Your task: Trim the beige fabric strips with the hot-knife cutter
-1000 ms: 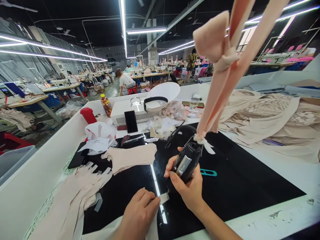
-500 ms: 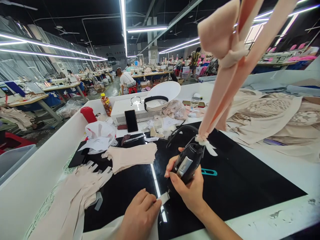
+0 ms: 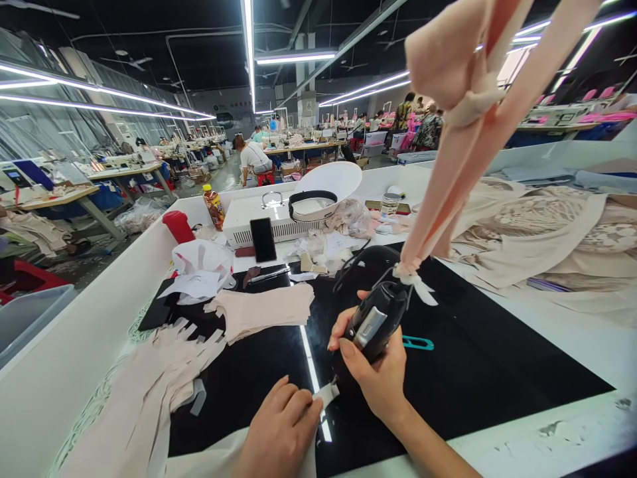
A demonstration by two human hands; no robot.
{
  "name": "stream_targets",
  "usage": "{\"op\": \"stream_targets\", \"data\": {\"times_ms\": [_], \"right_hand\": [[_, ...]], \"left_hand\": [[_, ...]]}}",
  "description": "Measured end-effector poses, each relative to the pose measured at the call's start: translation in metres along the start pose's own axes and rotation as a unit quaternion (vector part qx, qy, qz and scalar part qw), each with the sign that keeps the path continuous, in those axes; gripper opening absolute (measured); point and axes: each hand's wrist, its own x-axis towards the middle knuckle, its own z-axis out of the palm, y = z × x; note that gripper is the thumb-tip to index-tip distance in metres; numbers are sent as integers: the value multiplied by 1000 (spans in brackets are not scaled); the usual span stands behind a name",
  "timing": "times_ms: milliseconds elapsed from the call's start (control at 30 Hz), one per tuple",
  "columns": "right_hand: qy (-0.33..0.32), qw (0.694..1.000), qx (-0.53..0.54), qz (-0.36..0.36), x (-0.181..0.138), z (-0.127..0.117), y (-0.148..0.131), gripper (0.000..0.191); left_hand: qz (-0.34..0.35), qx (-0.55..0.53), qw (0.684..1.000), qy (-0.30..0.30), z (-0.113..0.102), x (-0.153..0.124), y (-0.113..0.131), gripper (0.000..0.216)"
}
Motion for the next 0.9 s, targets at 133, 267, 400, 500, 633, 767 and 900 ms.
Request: {"op": "stream_targets", "data": {"times_ms": [133, 267, 400, 500, 633, 767, 900], "right_hand": [[-15, 1000, 20, 4, -2, 10, -1, 35], [-21, 999, 33, -4, -3, 17, -2, 31], [-24, 999, 38, -9, -3, 20, -1, 33], [-26, 999, 32, -14, -3, 21, 0, 35], [-27, 999, 27, -11, -3, 19, 1, 41], [-15, 999, 36, -3, -3, 9, 3, 49], [-13, 999, 35, -2, -3, 1, 7, 51]], "left_hand": [[5, 16, 1000, 6, 1, 0, 1, 28], [1, 16, 1000, 7, 3, -1, 3, 29], [-5, 19, 1000, 0, 3, 0, 4, 30], [-7, 18, 1000, -1, 1, 1, 4, 30], [-2, 18, 1000, 9, 1, 1, 3, 32], [1, 15, 1000, 13, 3, -1, 2, 32], [5, 13, 1000, 15, 3, -1, 1, 33]]}}
